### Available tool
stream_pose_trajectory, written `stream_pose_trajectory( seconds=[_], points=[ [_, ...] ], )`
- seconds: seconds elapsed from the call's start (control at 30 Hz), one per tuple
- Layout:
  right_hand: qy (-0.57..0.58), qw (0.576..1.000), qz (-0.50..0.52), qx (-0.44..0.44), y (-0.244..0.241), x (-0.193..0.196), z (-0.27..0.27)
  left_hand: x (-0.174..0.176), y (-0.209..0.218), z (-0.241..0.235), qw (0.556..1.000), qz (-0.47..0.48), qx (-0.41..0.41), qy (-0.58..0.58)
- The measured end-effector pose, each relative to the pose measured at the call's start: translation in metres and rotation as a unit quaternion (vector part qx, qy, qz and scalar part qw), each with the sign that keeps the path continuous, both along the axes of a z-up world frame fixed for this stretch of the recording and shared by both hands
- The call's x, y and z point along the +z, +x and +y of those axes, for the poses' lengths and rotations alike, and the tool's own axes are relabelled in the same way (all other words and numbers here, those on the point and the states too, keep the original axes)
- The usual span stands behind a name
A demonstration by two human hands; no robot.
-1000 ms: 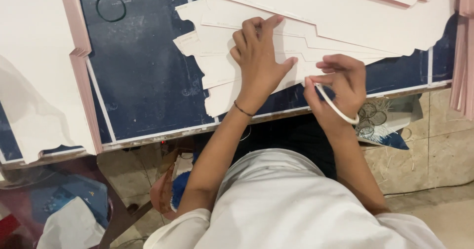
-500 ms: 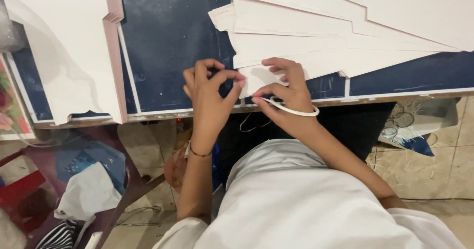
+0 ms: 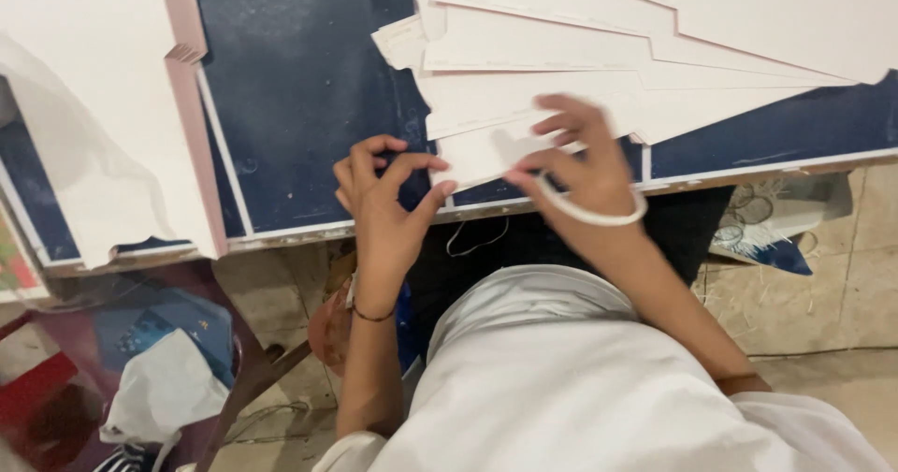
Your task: Applying double-sided tape to the edges of white paper cutouts on a work table.
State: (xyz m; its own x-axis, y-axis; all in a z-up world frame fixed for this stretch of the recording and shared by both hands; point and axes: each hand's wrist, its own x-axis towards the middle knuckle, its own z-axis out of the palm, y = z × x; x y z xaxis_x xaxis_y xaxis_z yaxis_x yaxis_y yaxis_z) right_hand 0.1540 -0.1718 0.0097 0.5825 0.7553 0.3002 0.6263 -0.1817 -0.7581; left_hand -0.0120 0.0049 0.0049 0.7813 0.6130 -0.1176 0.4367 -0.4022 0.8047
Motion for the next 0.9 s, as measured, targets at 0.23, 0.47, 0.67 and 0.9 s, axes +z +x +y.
stream_pose_trajectory(
  seconds=[0.23,0.47,0.67,0.9],
  points=[
    [-0.092,0.992,0.000,-0.089,0.075,0.016,-0.070,0.003,0.003,-0.010,0.996,0.061,0.002,0.062],
    [-0.116,0.986,0.006,-0.121,0.075,0.011,-0.069,0.002,0.059,-0.039,0.987,0.059,-0.018,0.149],
    [-0.042,0.994,-0.056,-0.087,0.068,0.046,-0.060,0.012,0.119,-0.084,0.965,-0.004,-0.109,0.239],
    [-0.009,0.994,-0.045,-0.098,0.079,0.034,-0.052,0.003,0.148,-0.052,0.926,-0.066,-0.083,0.362]
  ],
)
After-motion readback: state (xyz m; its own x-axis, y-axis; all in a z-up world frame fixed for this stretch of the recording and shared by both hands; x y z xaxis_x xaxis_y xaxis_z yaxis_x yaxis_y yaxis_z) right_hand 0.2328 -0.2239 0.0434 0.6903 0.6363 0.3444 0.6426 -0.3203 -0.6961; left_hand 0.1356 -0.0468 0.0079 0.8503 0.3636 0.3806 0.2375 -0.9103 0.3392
